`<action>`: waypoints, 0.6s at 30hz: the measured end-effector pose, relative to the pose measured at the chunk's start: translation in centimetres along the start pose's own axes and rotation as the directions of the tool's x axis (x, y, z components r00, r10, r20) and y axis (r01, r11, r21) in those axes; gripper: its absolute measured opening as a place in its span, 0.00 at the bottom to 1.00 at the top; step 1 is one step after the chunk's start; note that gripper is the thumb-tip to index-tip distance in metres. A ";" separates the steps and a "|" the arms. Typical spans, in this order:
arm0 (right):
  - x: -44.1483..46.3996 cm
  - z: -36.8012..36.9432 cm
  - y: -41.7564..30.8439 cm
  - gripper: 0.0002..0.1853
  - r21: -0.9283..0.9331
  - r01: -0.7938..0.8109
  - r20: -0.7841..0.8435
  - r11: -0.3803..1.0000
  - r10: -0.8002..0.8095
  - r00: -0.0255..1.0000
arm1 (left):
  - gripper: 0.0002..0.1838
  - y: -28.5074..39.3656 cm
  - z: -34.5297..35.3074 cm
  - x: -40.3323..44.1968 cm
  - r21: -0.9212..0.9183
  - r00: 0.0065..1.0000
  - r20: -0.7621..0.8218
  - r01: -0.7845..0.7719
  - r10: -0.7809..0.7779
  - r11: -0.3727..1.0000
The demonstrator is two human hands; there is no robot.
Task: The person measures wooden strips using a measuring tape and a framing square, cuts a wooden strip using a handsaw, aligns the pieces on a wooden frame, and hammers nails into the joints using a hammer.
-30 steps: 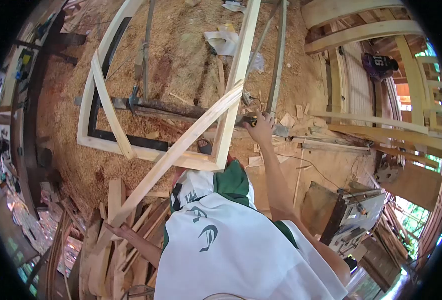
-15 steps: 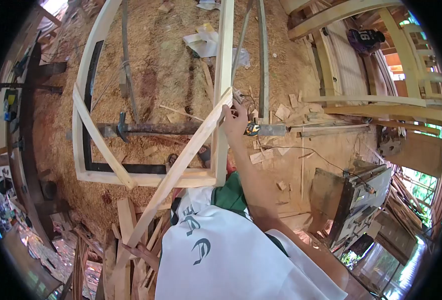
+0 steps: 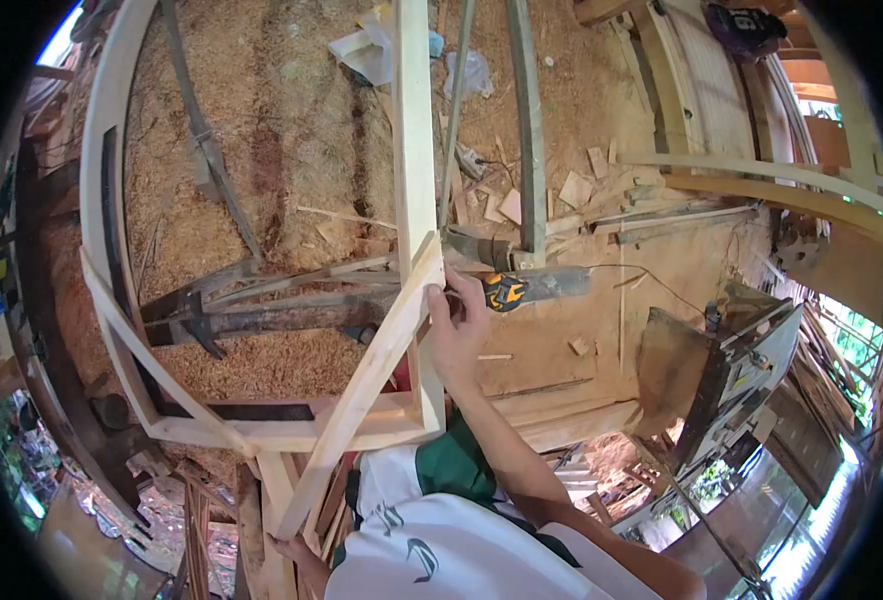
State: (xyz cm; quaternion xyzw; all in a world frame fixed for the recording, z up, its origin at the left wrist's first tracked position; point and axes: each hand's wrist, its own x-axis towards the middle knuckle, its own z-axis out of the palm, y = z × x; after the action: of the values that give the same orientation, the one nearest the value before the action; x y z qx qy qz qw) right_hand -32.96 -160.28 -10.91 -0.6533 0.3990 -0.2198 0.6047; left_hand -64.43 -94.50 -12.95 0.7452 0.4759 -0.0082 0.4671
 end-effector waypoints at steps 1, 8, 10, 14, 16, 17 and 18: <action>0.1 0.1 0.1 0.16 -0.002 -0.017 -0.004 1.000 0.017 1.000 | 0.37 0.6 -0.1 -0.7 0.672 0.958 0.166 -0.284 0.235 0.684; 1.1 0.4 -0.5 0.15 0.013 -0.009 0.001 1.000 0.009 1.000 | 0.30 5.4 3.3 -0.8 -0.436 0.917 -0.223 0.209 -0.330 0.876; 1.2 0.2 -0.4 0.15 0.001 -0.008 0.020 1.000 0.008 1.000 | 0.30 6.3 4.2 -0.8 -0.425 0.915 -0.240 0.202 -0.325 0.883; 1.1 0.1 -0.4 0.16 -0.014 0.011 0.023 1.000 -0.010 1.000 | 0.29 7.7 5.5 -0.8 -0.402 0.911 -0.251 0.209 -0.327 0.892; 1.1 0.0 -0.4 0.17 -0.017 0.007 0.036 1.000 -0.007 0.999 | 0.29 8.4 6.4 -0.7 -0.385 0.912 -0.250 0.214 -0.324 0.898; 1.3 0.1 -0.3 0.17 -0.017 -0.001 0.034 1.000 0.002 0.999 | 0.29 8.9 6.8 -0.6 -0.382 0.912 -0.248 0.218 -0.327 0.898; 1.5 0.2 -0.3 0.17 -0.013 0.010 0.035 1.000 -0.009 0.999 | 0.29 9.2 7.3 -0.5 -0.377 0.911 -0.247 0.223 -0.330 0.899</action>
State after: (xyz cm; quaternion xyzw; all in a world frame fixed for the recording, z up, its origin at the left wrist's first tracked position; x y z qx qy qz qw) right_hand -31.87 -161.31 -10.94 -0.6631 0.3867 -0.2086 0.6060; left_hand -54.99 -100.99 -10.51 0.5692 0.6384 0.1224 0.5035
